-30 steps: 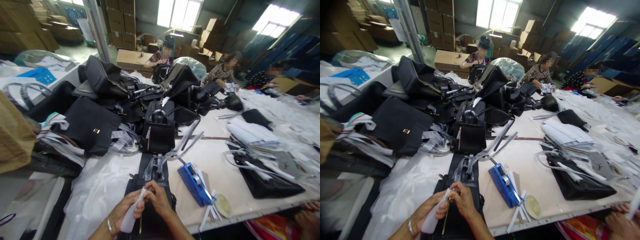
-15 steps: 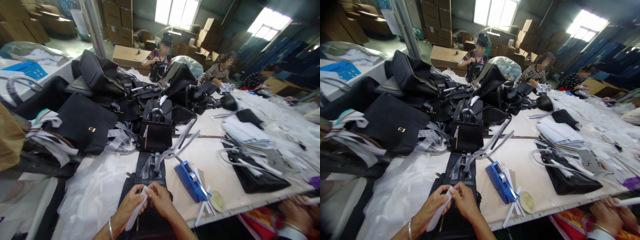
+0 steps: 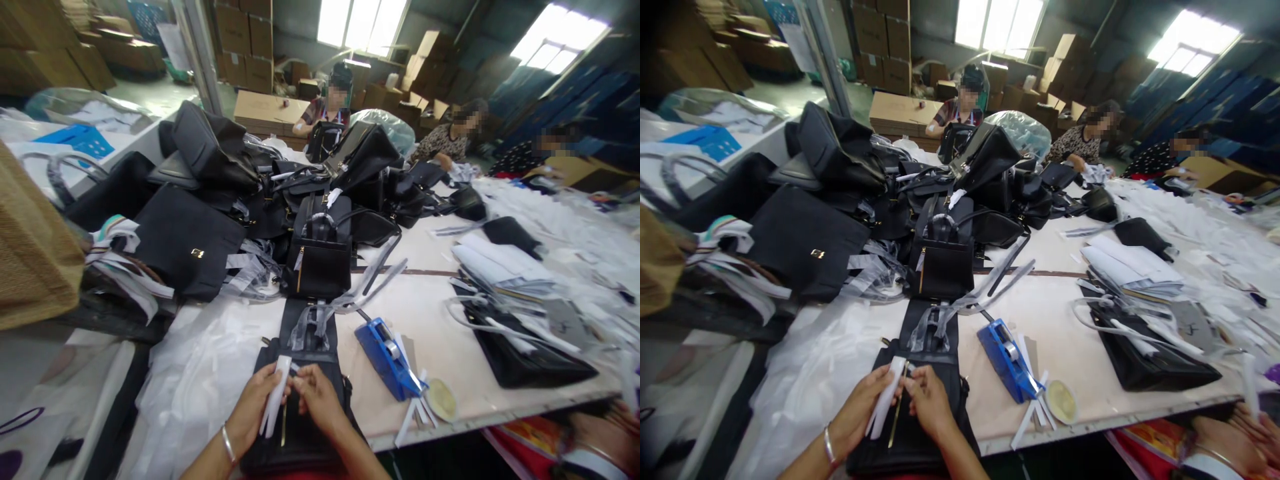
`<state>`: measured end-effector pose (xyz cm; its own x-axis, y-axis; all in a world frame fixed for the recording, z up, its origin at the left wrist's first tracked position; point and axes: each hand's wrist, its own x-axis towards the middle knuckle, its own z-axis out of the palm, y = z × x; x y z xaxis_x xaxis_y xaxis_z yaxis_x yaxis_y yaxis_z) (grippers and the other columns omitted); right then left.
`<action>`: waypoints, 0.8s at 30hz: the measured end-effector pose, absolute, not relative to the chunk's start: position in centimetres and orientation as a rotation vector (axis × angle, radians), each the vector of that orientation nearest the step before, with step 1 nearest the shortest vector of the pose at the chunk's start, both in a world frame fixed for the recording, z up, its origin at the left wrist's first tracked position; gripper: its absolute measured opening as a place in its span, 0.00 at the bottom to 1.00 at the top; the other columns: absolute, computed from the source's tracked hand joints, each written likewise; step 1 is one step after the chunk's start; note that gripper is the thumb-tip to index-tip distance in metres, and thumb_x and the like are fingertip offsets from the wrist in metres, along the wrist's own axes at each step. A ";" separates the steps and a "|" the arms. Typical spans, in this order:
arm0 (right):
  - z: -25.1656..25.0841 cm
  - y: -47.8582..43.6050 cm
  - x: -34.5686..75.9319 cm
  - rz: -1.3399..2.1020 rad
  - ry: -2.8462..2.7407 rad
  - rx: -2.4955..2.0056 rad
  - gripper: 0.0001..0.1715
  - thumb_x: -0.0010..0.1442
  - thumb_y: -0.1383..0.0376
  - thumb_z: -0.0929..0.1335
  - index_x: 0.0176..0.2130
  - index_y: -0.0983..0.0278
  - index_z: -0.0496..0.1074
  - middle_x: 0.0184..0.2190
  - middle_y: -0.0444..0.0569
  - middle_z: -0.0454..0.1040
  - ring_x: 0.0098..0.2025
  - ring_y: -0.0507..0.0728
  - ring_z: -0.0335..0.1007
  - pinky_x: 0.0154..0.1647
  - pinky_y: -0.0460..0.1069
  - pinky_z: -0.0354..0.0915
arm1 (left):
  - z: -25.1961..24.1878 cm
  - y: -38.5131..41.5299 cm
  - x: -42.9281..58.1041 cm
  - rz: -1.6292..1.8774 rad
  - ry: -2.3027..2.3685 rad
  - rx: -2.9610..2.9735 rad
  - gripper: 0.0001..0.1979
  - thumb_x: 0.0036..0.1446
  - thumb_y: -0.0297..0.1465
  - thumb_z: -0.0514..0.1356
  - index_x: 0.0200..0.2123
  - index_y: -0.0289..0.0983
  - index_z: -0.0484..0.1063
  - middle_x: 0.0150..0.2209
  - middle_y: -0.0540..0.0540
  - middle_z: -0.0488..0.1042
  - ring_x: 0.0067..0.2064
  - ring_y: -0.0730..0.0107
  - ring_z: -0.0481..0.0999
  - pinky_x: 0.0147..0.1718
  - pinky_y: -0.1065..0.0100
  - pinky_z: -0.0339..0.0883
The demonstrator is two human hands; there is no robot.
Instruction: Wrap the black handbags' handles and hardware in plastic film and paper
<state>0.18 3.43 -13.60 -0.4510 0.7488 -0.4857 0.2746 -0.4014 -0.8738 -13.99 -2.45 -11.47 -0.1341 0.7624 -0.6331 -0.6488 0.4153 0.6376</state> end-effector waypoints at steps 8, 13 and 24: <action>-14.6 0.2 -1.0 2.147 -1.221 -1.423 0.33 0.44 0.42 0.71 0.37 0.64 0.61 0.21 0.40 0.72 0.15 0.46 0.60 0.15 0.43 0.61 | -10.1 -4.8 -13.2 1.230 1.084 0.091 0.23 0.56 0.46 0.57 0.44 0.33 0.73 0.31 0.42 0.77 0.30 0.65 0.75 0.29 0.66 0.67; -14.8 0.2 -1.5 2.189 -1.189 -1.447 0.34 0.43 0.41 0.70 0.36 0.64 0.62 0.18 0.40 0.71 0.13 0.46 0.59 0.14 0.42 0.58 | -9.2 -5.4 -12.9 1.247 1.084 0.109 0.20 0.54 0.44 0.61 0.42 0.35 0.74 0.33 0.43 0.77 0.31 0.64 0.74 0.30 0.66 0.66; -13.1 0.4 -1.8 1.781 -1.747 -1.506 0.11 0.56 0.58 0.65 0.35 0.63 0.61 0.23 0.43 0.74 0.21 0.52 0.69 0.22 0.45 0.63 | -8.5 -5.2 -12.8 1.266 1.092 0.110 0.20 0.53 0.39 0.62 0.46 0.34 0.74 0.38 0.40 0.80 0.38 0.59 0.78 0.39 0.63 0.69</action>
<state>-1.84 0.41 -13.10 -0.4466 0.7499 -0.4881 0.4736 -0.2648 -0.8400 -12.78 -5.21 -8.50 -0.1001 0.7988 -0.5932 -0.7039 0.3645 0.6096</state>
